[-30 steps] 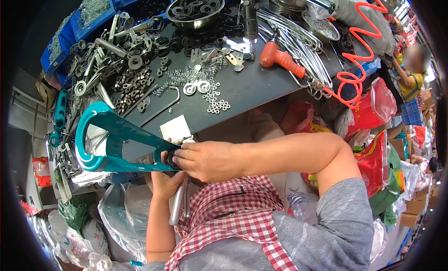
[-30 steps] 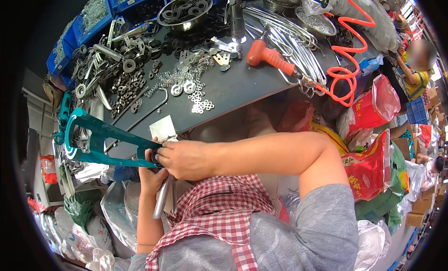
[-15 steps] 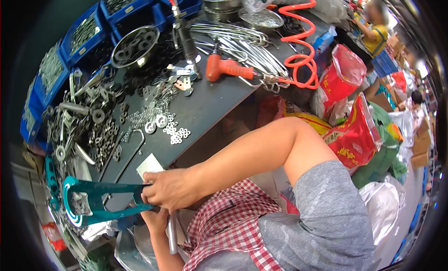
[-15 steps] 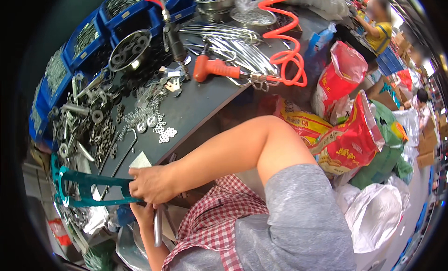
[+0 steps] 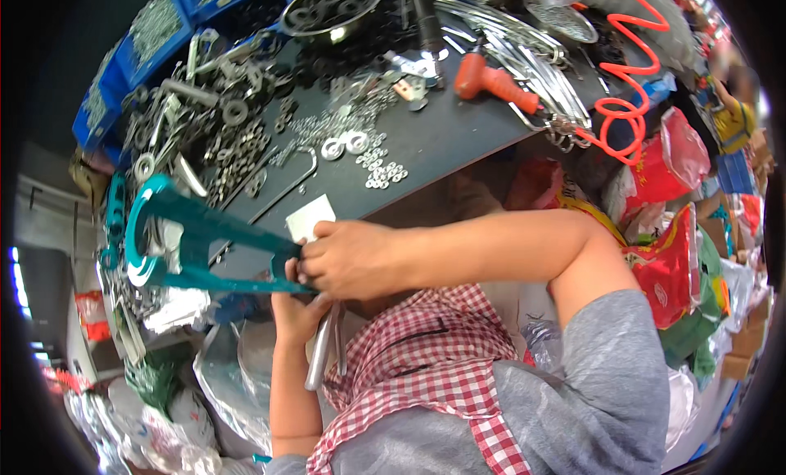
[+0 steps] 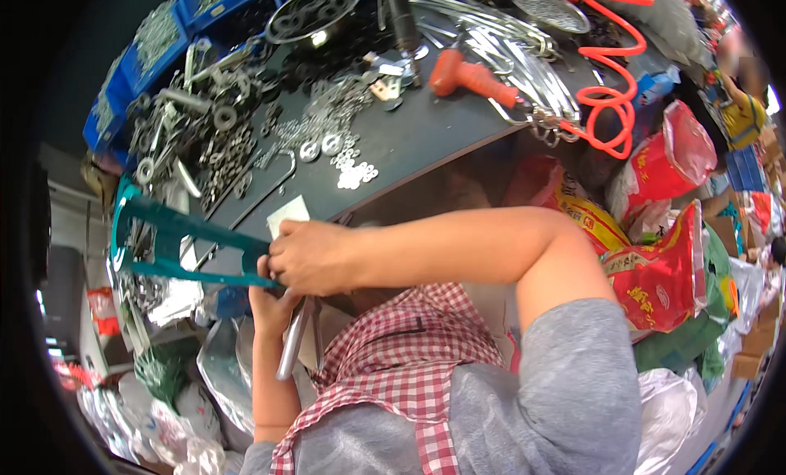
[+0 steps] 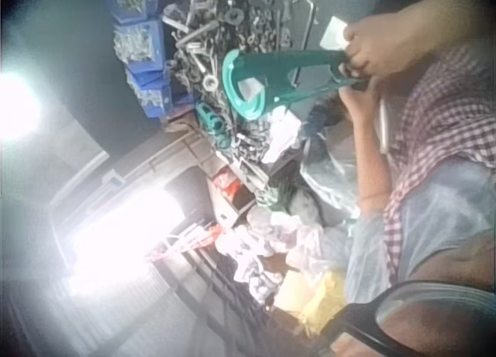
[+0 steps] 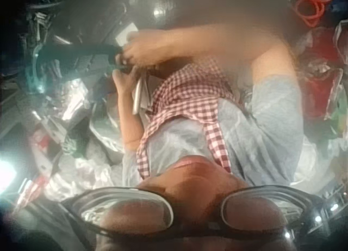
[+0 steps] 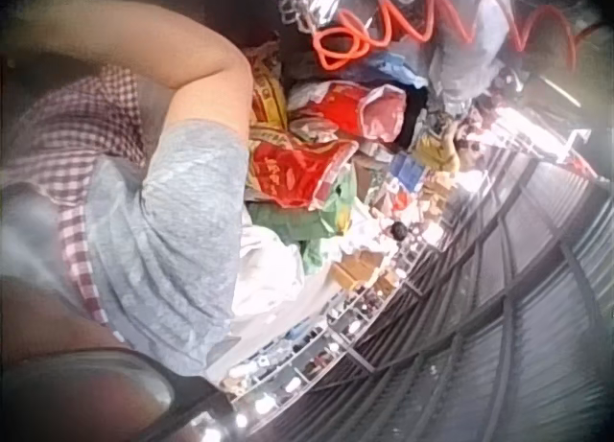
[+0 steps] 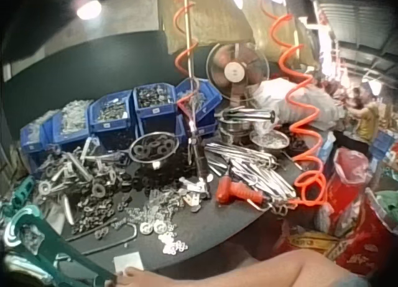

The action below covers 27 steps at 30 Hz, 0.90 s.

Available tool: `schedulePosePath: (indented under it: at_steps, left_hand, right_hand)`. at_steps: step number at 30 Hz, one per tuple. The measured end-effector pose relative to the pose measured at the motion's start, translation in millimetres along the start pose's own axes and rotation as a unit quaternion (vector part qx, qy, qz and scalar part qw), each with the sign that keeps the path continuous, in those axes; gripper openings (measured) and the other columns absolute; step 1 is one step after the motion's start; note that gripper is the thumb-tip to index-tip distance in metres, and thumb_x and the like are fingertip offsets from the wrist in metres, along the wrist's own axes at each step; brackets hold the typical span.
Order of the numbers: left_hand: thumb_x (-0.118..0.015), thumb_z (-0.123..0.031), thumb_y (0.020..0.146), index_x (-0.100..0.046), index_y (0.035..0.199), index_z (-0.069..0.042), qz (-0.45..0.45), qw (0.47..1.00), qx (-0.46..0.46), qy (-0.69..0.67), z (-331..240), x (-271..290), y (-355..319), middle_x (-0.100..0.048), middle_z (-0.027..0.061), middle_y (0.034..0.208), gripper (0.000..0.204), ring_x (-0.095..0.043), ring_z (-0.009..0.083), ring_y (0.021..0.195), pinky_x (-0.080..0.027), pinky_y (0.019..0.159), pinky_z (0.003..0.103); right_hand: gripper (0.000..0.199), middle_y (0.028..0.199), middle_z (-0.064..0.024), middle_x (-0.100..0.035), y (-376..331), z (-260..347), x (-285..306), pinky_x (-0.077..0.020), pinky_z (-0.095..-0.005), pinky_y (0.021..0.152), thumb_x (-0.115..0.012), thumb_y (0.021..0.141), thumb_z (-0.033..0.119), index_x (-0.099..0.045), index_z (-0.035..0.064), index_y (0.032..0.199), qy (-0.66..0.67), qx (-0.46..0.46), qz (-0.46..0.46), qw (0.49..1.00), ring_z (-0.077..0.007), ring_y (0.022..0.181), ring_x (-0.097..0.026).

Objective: The person assembles a sealant gun and other mechanical components by hand, using an electric drill, a heat gun, pliers, and a screwdriver to manipulate washers, nuts, metal plates, and plastic bags.

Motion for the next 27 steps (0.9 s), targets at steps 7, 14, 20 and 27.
schedulePosePath:
  at_steps: [7,14,20,27]
  left_hand:
    - [-0.071,-0.005,0.06,-0.05,0.111,0.001,-0.027,0.997,-0.04,0.06,4.7,2.4,2.7,-0.057,0.0122,0.105,0.056,-0.055,0.0188,0.098,-0.045,0.084,0.031]
    - [-0.075,-0.013,0.06,-0.048,0.115,0.002,-0.031,0.987,-0.031,0.152,4.1,8.1,6.1,-0.057,0.0152,0.102,0.064,-0.058,0.0224,0.093,-0.046,0.08,0.031]
    - [-0.078,-0.013,0.059,-0.047,0.117,0.002,-0.012,0.991,-0.03,0.129,0.8,9.4,1.6,-0.056,0.0146,0.106,0.067,-0.057,0.0209,0.095,-0.046,0.081,0.032]
    - [-0.078,-0.011,0.064,-0.044,0.122,0.002,-0.011,0.996,-0.047,0.075,-13.3,6.4,-5.9,-0.052,0.0135,0.113,0.068,-0.051,0.0201,0.106,-0.042,0.089,0.032]
  right_hand:
    - [0.046,0.113,-0.0031,-0.055,-22.5,20.0,-0.9,-0.0319,-0.0363,0.097,-0.063,0.07,0.027,-0.057,0.0057,0.11,-0.031,-0.097,-0.131,0.986,-0.0152,0.114,-0.046]
    - [0.055,0.124,-0.006,-0.051,-21.6,27.9,-5.9,-0.0321,-0.0384,0.097,-0.066,0.069,0.031,-0.053,0.0051,0.117,0.015,-0.182,-0.109,0.977,-0.0188,0.119,-0.044]
    - [0.058,0.118,-0.0048,-0.055,-25.3,19.2,0.6,-0.0347,-0.034,0.091,-0.068,0.066,0.034,-0.055,0.0054,0.114,0.003,-0.114,-0.096,0.989,-0.0168,0.114,-0.046]
    - [0.049,0.104,-0.0002,-0.06,-15.6,26.1,6.0,-0.0363,-0.0291,0.08,-0.067,0.065,0.033,-0.06,0.0034,0.103,-0.105,-0.109,-0.083,0.985,-0.0131,0.103,-0.048]
Point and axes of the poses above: each hand's wrist, its own y-axis towards the middle knuckle, its own x-axis out of the back of the hand, z = x × y, the point moved 4 cm from there along y, towards the middle knuckle
